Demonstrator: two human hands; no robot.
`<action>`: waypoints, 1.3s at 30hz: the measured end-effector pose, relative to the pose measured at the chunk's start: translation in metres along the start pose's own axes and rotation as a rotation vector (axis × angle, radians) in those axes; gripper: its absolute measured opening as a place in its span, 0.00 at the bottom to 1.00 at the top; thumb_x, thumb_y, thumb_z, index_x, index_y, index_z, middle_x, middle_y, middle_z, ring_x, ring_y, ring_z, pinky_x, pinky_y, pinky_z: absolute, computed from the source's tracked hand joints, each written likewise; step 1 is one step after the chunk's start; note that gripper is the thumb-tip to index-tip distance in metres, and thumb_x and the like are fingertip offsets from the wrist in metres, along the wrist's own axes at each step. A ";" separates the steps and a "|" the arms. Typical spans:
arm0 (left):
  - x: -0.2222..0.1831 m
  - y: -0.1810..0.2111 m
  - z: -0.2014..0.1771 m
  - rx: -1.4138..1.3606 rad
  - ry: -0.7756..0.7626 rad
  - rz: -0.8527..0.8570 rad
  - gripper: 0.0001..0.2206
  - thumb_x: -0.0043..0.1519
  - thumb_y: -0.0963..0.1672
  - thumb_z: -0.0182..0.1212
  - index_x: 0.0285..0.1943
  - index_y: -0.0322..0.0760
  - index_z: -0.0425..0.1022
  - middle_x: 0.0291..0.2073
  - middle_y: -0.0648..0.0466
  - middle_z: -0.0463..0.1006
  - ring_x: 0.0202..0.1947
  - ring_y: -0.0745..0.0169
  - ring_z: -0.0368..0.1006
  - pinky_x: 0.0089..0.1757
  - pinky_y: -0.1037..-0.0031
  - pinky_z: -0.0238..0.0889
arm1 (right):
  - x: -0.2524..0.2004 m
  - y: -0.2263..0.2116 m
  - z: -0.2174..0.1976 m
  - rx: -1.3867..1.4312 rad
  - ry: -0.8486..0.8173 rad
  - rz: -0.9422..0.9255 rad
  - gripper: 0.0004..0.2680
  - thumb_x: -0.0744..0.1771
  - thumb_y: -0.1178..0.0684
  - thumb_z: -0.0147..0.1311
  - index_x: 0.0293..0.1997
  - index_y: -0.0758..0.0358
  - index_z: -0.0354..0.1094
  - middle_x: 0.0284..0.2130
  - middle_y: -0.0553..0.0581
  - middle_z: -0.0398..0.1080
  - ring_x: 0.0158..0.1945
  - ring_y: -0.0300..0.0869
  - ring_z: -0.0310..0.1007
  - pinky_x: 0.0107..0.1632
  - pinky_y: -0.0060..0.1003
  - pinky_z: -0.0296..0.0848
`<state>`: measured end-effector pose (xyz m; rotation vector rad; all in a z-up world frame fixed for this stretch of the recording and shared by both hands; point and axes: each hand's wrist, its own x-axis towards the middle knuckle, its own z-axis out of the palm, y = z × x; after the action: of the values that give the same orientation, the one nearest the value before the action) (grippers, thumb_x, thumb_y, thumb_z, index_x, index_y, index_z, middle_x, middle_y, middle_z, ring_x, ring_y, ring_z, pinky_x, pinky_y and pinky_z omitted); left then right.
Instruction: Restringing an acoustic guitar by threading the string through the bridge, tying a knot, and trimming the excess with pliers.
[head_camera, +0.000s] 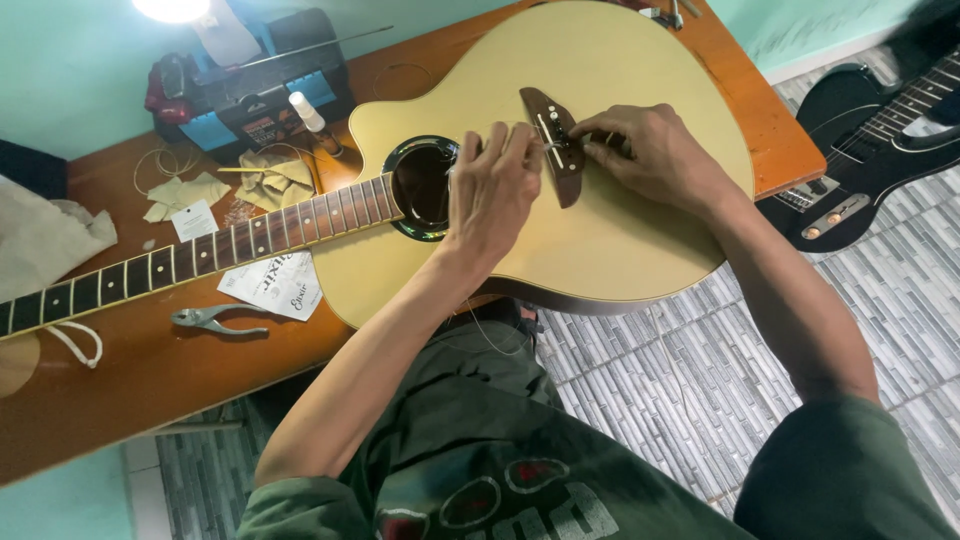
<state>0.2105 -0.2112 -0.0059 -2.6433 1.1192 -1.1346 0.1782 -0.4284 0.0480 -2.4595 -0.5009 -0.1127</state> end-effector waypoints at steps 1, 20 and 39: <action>-0.002 -0.001 -0.002 -0.022 0.047 0.003 0.02 0.58 0.41 0.68 0.38 0.40 0.82 0.31 0.59 0.68 0.33 0.63 0.64 0.35 0.70 0.56 | 0.000 0.000 0.000 0.014 -0.002 -0.008 0.10 0.70 0.62 0.55 0.58 0.71 0.73 0.40 0.74 0.75 0.45 0.65 0.77 0.39 0.54 0.79; -0.005 0.018 -0.008 -0.171 -0.122 -0.094 0.06 0.57 0.41 0.69 0.43 0.39 0.84 0.33 0.55 0.67 0.35 0.60 0.68 0.24 0.73 0.66 | -0.003 0.019 0.013 0.045 0.108 -0.174 0.08 0.70 0.62 0.60 0.54 0.68 0.77 0.37 0.70 0.76 0.39 0.59 0.78 0.34 0.48 0.79; -0.018 0.053 -0.001 -0.281 -0.151 -0.284 0.03 0.64 0.37 0.61 0.40 0.29 0.70 0.41 0.53 0.68 0.40 0.54 0.65 0.22 0.68 0.68 | 0.011 0.026 0.019 -0.108 0.115 -0.159 0.05 0.68 0.58 0.64 0.47 0.67 0.80 0.37 0.60 0.80 0.33 0.44 0.78 0.41 0.35 0.77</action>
<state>0.1691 -0.2386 -0.0327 -3.1244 0.9621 -0.8448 0.1970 -0.4325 0.0201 -2.4975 -0.6548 -0.3529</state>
